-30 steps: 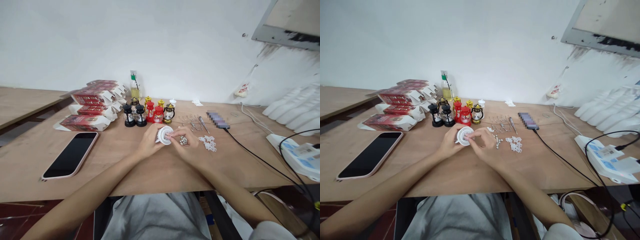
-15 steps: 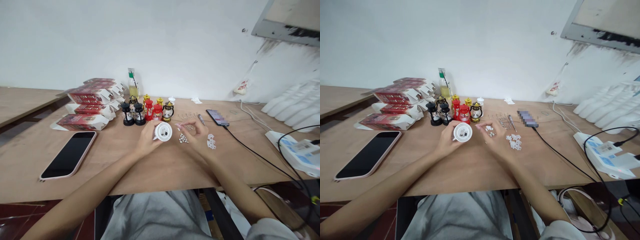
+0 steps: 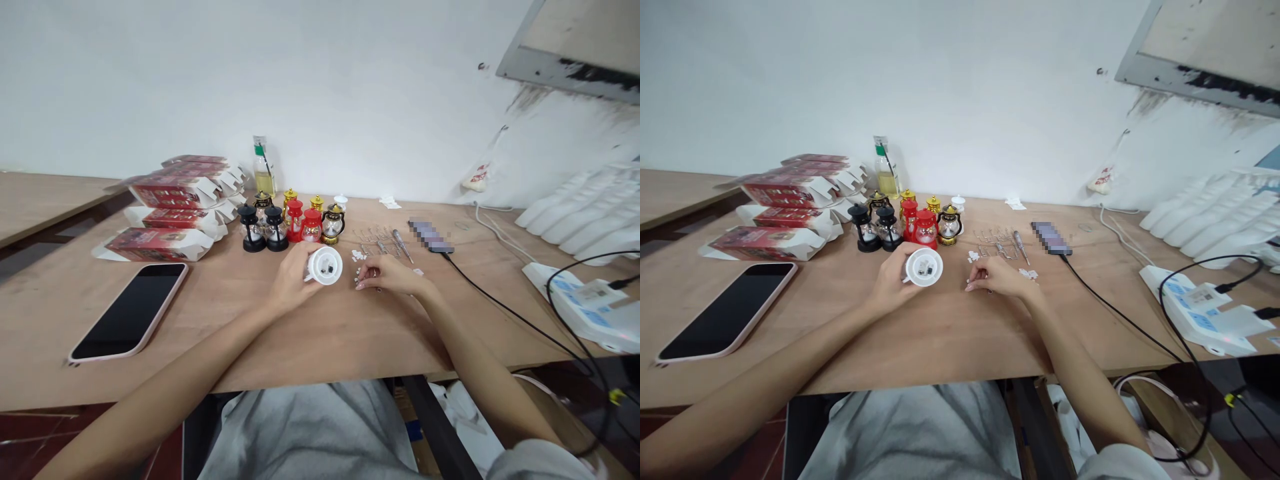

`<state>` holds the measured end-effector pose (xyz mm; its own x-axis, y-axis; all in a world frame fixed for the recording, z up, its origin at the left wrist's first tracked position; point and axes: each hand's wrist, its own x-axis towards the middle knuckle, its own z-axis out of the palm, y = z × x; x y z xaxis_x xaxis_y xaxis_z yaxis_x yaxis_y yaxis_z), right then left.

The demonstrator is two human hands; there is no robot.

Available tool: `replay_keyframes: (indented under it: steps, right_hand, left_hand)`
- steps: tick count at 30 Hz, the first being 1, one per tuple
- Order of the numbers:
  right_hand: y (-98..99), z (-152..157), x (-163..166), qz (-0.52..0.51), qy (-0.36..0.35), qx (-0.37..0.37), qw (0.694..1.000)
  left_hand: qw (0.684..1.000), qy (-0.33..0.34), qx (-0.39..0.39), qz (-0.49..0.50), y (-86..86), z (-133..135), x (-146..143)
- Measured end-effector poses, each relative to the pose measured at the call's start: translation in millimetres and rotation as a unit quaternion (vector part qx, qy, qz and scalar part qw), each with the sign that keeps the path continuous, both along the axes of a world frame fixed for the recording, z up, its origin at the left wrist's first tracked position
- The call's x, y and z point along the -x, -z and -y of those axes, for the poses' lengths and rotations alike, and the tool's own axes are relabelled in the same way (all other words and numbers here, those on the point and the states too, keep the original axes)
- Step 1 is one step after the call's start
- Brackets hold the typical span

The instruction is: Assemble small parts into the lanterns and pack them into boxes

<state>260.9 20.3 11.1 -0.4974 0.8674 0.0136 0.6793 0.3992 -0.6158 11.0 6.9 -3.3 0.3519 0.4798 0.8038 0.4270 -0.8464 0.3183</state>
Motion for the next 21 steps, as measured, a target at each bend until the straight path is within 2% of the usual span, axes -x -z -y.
replay_keyframes:
  steps: [11, 21]
  right_hand:
    - [4.4, 0.6, 4.3, 0.054, 0.033, -0.018, 0.998]
    - [5.2, 1.8, 4.6, 0.037, 0.019, -0.015, 0.999]
  left_hand:
    - [1.0, -0.004, 0.021, -0.006, -1.3, 1.6, 0.4]
    - [1.0, 0.006, 0.006, -0.016, -3.0, 1.3, -0.4]
